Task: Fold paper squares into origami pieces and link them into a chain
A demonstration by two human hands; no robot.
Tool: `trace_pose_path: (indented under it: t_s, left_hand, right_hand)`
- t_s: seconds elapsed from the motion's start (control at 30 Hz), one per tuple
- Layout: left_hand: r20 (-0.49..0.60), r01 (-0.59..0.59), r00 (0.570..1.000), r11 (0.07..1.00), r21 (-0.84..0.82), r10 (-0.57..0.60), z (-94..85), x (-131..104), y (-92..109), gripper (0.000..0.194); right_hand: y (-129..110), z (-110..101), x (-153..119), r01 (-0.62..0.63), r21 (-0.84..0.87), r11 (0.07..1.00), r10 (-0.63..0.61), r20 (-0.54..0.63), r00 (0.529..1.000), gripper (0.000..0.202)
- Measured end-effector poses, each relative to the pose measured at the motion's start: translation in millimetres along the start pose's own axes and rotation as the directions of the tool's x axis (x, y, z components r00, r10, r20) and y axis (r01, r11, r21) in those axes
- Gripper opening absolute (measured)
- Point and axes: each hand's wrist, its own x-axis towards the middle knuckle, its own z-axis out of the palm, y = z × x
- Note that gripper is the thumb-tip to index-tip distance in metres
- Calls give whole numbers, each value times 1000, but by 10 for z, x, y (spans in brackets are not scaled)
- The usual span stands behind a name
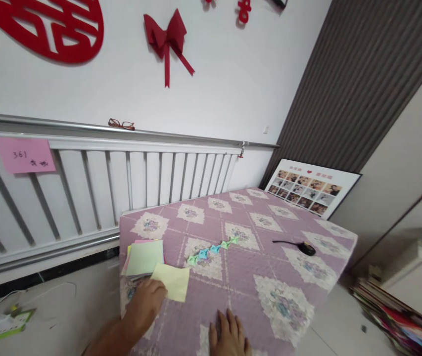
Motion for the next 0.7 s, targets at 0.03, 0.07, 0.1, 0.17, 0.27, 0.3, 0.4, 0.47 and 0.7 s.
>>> trace_pose_path:
  t_s: [0.03,0.07,0.1,0.17,0.27,0.3,0.4,0.47,0.7]
  left_hand:
    - [35,-9,999,1000,-8,9,96,-82,126,23]
    - [64,-13,998,1000,-12,13,190,-155,232,21]
    - [103,-11,995,1000,-11,12,278,-214,318,20]
    - [159,3,987,1000,-10,-1,412,-286,439,21]
    - [201,31,979,1000,5,-32,493,-301,560,23]
    - [205,30,978,1000,8,-31,496,-294,603,23]
    - [220,-4,975,1000,2,4,480,-286,759,22]
    - [237,-25,971,1000,-8,26,468,-304,863,23]
    - [152,62,988,982,-181,-34,458,-475,686,46]
  right_hand:
    - [-1,-22,-14,4,14,1000,-4,-4,1000,46]
    - [-6,-46,-29,19,27,999,-19,-23,1000,47]
    - [-12,-71,-46,41,40,998,-39,-41,998,48]
    - [-30,-115,-81,124,88,988,-119,-64,991,49]
    - [-44,-151,-120,282,179,943,-273,-74,959,51]
    - [-42,-154,-129,323,205,924,-314,-78,946,53]
    - [-26,-152,-144,393,269,879,-383,-92,919,55]
    - [-18,-160,-148,405,304,863,-400,-82,913,51]
    - [-67,-300,-143,323,351,879,-358,39,933,35]
